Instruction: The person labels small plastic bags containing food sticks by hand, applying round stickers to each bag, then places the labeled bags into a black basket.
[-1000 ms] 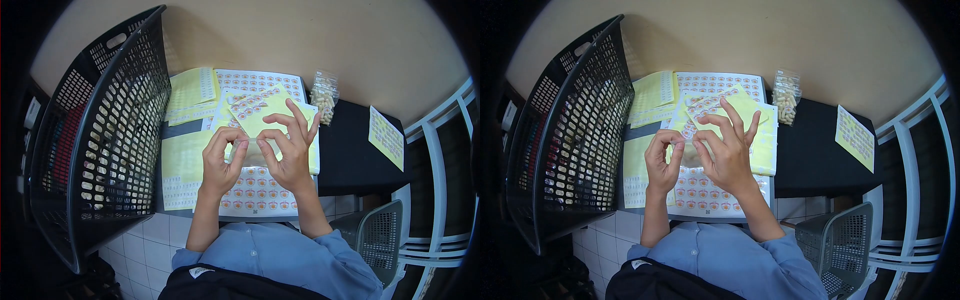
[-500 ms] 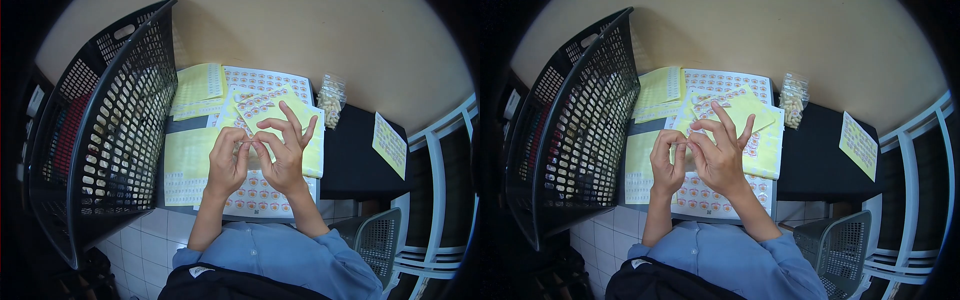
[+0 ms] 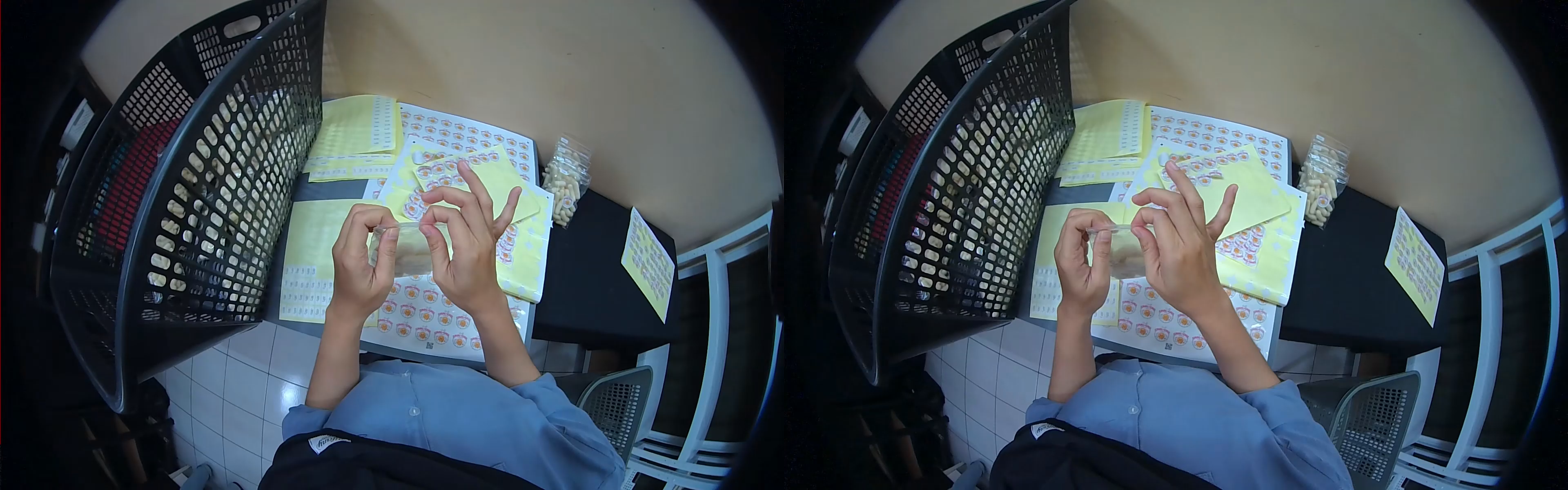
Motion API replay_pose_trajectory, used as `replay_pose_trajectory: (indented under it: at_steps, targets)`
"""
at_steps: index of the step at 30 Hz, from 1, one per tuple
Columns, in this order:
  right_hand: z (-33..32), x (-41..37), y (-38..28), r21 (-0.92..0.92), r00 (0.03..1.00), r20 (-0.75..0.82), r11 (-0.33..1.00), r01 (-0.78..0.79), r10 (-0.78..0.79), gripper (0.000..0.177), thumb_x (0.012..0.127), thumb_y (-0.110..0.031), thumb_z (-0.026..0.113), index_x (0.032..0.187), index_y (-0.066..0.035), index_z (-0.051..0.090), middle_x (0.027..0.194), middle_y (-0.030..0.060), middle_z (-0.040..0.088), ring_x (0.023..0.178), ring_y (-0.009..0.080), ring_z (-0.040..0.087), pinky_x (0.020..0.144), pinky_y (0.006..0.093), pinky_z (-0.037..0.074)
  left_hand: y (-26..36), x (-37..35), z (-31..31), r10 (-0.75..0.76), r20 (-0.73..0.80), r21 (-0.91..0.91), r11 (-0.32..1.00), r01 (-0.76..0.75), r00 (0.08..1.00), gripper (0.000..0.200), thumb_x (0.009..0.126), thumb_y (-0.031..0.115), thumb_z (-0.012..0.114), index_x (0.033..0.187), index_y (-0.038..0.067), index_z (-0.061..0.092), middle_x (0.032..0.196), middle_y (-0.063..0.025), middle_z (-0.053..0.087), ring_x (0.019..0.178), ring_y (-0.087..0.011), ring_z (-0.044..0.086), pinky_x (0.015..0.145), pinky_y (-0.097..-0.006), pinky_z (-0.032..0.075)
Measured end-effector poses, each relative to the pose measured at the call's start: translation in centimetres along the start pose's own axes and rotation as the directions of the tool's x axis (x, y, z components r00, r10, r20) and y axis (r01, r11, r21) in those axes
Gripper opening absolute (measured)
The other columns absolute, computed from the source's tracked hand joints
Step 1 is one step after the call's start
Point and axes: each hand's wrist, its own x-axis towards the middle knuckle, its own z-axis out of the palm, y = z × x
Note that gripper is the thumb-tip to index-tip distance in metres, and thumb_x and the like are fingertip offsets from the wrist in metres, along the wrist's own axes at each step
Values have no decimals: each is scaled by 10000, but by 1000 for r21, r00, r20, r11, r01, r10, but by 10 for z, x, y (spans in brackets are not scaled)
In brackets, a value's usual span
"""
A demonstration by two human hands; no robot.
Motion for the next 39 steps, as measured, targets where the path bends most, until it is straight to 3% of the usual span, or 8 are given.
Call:
replay_pose_trajectory:
  at_steps: [15, 17, 19, 20, 25, 27, 34, 39]
  targets:
    - [18, 7, -30, 246, 984, 141, 967, 71, -108, 47, 709, -124, 580, 695, -122, 535, 913, -26, 524, 1181, 235, 329, 966, 522, -73, 7, -14, -63, -142, 60, -41, 989, 145, 988, 72, 719, 21, 588, 729, -5, 521, 691, -70, 552, 647, -141, 539, 593, -234, 408]
    - [10, 8, -32, 288, 965, 213, 953, 88, -154, 57, 711, -135, 590, 699, -110, 540, 917, 7, 524, 1131, 243, 385, 982, 513, 8, 12, -32, -81, -221, 60, -189, 955, 228, 973, 89, 756, 60, 555, 726, -7, 506, 672, -74, 534, 611, -141, 508, 566, -237, 391]
    - [11, 7, -28, 733, 954, 288, 659, -167, -79, 89, 716, -142, 602, 696, -83, 539, 907, 53, 520, 1002, 246, 482, 940, 452, 244, 9, -54, -101, -226, 46, -476, 851, 221, 973, 144, 790, 120, 520, 715, 5, 476, 638, -76, 499, 572, -135, 461, 532, -235, 367]
    - [20, 3, -23, 775, 971, 239, 604, -183, -13, 141, 715, -152, 617, 655, -48, 543, 857, 83, 511, 824, 227, 536, 758, 336, 413, 14, -58, -106, -233, 43, -567, 795, 215, 972, 209, 820, 183, 470, 688, 31, 418, 605, -58, 429, 537, -119, 396, 505, -229, 323]
    - [76, -15, -11, 538, 912, 405, 822, -187, -57, 230, 694, -161, 640, 545, -17, 538, 784, 100, 506, 709, 230, 527, 617, 302, 428, -2, -84, -126, -355, 78, -646, 694, 318, 932, 258, 861, 220, 377, 663, 62, 332, 587, -22, 310, 507, -101, 302, 484, -226, 244]
    - [98, -23, -19, 389, 734, 678, 840, -378, 16, 163, 712, -171, 622, 651, -28, 573, 846, 103, 510, 793, 237, 526, 699, 333, 414, -7, -90, -125, -498, 94, -730, 554, 400, 862, 266, 868, 228, 362, 661, 63, 330, 587, -18, 305, 508, -100, 299, 484, -225, 246]
    - [154, -58, -41, 242, 849, 528, 961, -134, -14, 492, 704, -184, 607, 1097, 46, 421, 1185, 177, 393, 1111, 321, 370, 976, 381, 265, -40, -105, -119, -736, 145, -634, 444, 634, 661, 299, 886, 267, 344, 644, 94, 316, 589, 10, 283, 537, -90, 277, 534, -218, 267]
    - [162, -71, -38, 236, 873, 486, 957, -171, 37, 449, 714, -169, 597, 1079, 47, 448, 1192, 166, 406, 1129, 296, 370, 971, 379, 277, -52, -111, -119, -778, 186, -653, 358, 667, 599, 260, 879, 231, 380, 664, 85, 370, 610, 2, 333, 577, -93, 338, 553, -211, 297]
